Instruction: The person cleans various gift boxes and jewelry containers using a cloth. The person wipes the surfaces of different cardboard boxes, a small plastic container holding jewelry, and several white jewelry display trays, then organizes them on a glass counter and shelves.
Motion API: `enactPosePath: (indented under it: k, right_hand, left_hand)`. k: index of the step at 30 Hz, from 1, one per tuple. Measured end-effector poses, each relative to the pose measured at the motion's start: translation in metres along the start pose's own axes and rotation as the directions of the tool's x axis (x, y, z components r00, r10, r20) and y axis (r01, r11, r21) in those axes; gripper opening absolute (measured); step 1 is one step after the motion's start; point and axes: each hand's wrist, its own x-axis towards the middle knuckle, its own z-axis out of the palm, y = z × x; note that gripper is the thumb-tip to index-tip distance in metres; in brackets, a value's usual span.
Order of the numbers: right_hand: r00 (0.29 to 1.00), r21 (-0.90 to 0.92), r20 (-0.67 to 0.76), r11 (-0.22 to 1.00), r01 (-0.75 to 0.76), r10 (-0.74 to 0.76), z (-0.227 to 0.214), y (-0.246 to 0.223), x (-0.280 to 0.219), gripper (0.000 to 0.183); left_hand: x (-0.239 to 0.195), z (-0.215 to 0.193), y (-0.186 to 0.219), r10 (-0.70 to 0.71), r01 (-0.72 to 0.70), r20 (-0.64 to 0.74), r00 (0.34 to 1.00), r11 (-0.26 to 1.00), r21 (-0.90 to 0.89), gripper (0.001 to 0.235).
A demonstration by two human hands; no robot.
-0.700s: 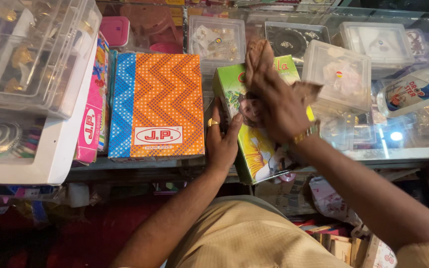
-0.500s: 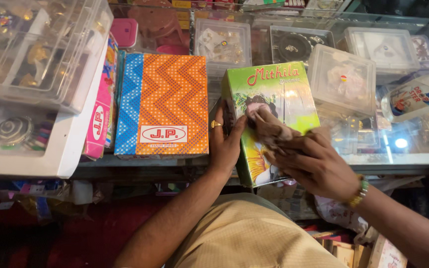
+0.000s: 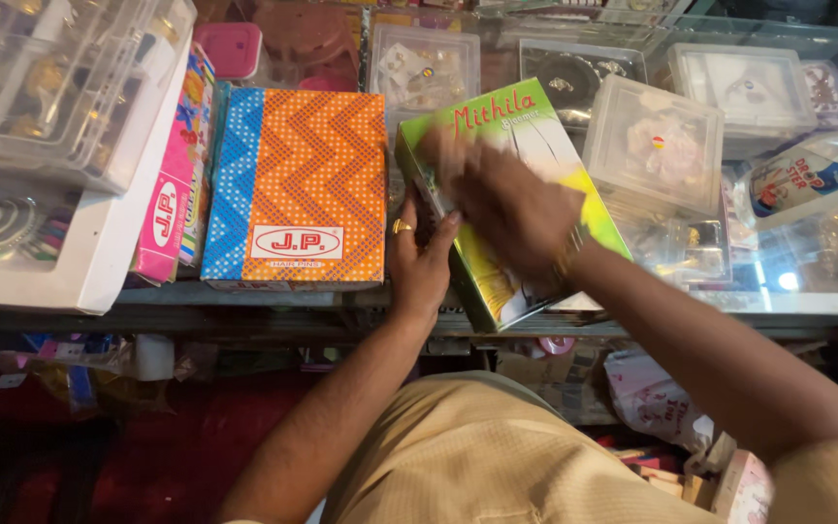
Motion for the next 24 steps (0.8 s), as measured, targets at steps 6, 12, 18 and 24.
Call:
enactPosePath:
  k: [6,12,18,24]
  right_hand:
    - [0.884,0.036,0.110,0.890,0.454,-0.455,-0.057,0.018,-0.057,0.035]
    - [0.934,-0.066,-0.317,0.986,0.154,-0.167,-0.017,0.050,0.042,0.035]
    - [0.960,-0.026,-0.032,0.961,0.276,-0.277,-0.004,0.023,0.015,0.047]
    - [0.891,-0.142,0.113,0.880,0.453,-0.440,-0.067,0.061,-0.046,0.047]
  left_hand:
    - [0.000,-0.001,0.007,-0.076,0.074,0.056,0.996,0.997,0.031,0.073]
    - [0.003,-0.005,0.017,-0.124,0.094,0.082,0.989,0.950,0.297,0.082]
    - [0.001,-0.004,0.006,-0.117,0.116,0.046,0.992,0.993,0.015,0.078]
    - [0.003,-0.006,0.008,-0.066,0.048,0.081,0.995,0.979,0.200,0.077]
